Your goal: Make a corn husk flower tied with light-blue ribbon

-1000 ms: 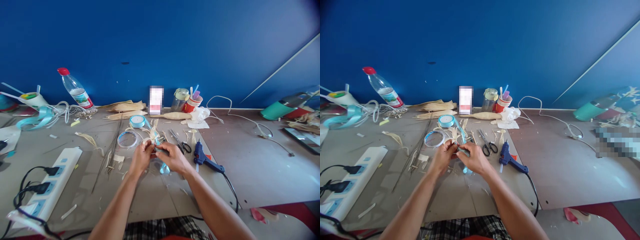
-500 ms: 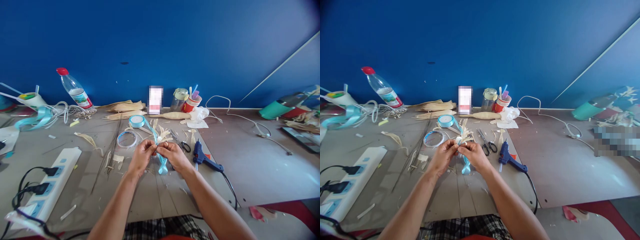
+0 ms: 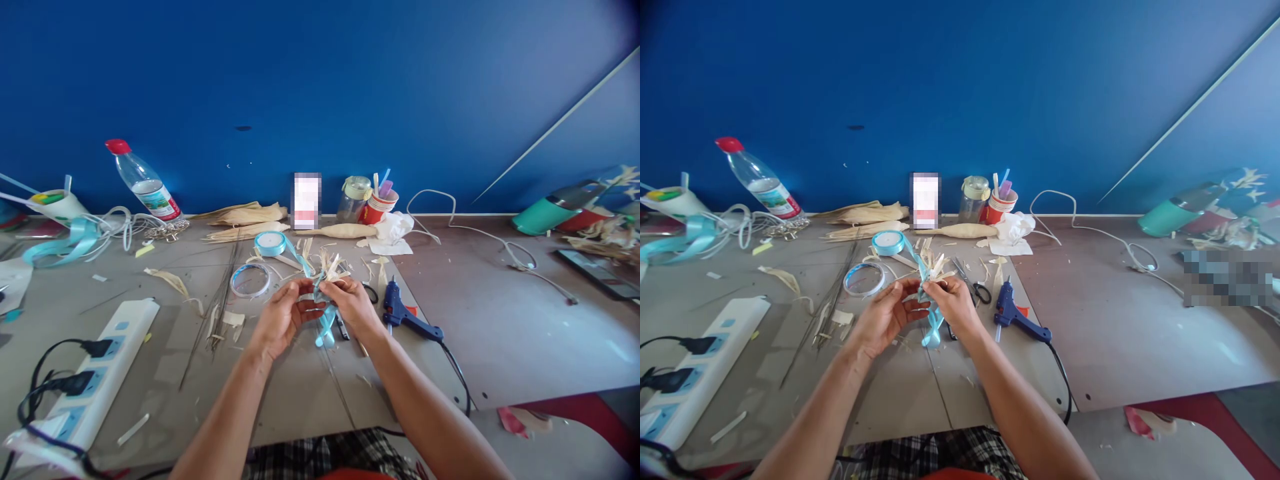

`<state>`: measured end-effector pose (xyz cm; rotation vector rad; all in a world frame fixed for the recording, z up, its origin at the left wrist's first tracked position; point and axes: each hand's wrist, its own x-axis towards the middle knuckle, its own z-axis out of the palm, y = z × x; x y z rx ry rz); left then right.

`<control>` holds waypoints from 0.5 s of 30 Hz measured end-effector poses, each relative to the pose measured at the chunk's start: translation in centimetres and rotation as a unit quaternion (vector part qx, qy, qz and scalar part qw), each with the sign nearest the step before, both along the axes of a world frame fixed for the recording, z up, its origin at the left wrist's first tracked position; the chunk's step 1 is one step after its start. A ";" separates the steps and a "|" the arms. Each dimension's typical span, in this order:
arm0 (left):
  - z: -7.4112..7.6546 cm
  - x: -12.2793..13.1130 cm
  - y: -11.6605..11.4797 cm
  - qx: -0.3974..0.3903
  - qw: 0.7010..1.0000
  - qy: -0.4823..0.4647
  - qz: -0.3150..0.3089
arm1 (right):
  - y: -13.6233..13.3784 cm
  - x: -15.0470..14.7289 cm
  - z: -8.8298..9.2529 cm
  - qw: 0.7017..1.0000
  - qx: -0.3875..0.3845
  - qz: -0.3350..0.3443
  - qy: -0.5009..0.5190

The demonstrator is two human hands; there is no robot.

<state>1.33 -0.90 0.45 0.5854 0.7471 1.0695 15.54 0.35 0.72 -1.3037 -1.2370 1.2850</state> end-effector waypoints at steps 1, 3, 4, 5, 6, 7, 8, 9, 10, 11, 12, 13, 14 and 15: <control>0.0 0.0 0.0 -0.006 1.000 0.009 -0.003 | 0.0 0.0 0.1 1.000 0.006 0.000 -0.006; -0.2 -0.1 -0.1 -0.014 0.999 0.029 -0.027 | 0.0 0.0 0.3 1.000 0.020 0.008 -0.014; -0.4 -0.1 -0.2 -0.017 0.998 0.037 -0.045 | 0.0 0.0 0.4 0.999 0.027 0.011 -0.017; -0.5 -0.1 -0.2 -0.019 0.997 0.045 -0.062 | 0.0 0.0 0.3 0.999 0.032 0.013 -0.018; -0.6 -0.1 -0.2 -0.021 0.996 0.052 -0.072 | 0.1 0.0 0.3 0.999 0.036 0.012 -0.020; -0.7 -0.1 -0.2 -0.020 0.995 0.060 -0.075 | 0.1 0.0 0.2 0.999 0.039 0.010 -0.023; -0.7 -0.1 -0.1 -0.019 0.995 0.068 -0.073 | 0.2 0.0 0.0 0.999 0.043 0.005 -0.027; -0.7 0.0 -0.1 -0.017 0.995 0.076 -0.068 | 0.2 0.1 -0.1 0.998 0.047 0.002 -0.033; -0.6 0.0 -0.1 -0.014 0.995 0.083 -0.058 | 0.2 0.1 -0.1 0.998 0.051 0.002 -0.039; -0.6 0.1 0.0 -0.012 0.995 0.092 -0.044 | 0.1 0.1 -0.1 0.997 0.055 0.006 -0.044; -0.5 0.2 0.0 -0.009 0.994 0.102 -0.024 | 0.1 0.1 -0.1 0.997 0.059 0.014 -0.046; -0.5 0.4 0.0 -0.005 0.994 0.114 0.000 | 0.0 0.0 0.1 0.997 0.060 0.025 -0.047; -0.6 0.6 0.1 0.000 0.992 0.125 0.027 | -0.2 -0.1 0.3 0.996 0.058 0.038 -0.047; -0.7 0.8 0.1 0.005 0.989 0.137 0.053 | -0.3 -0.2 0.5 0.996 0.054 0.049 -0.049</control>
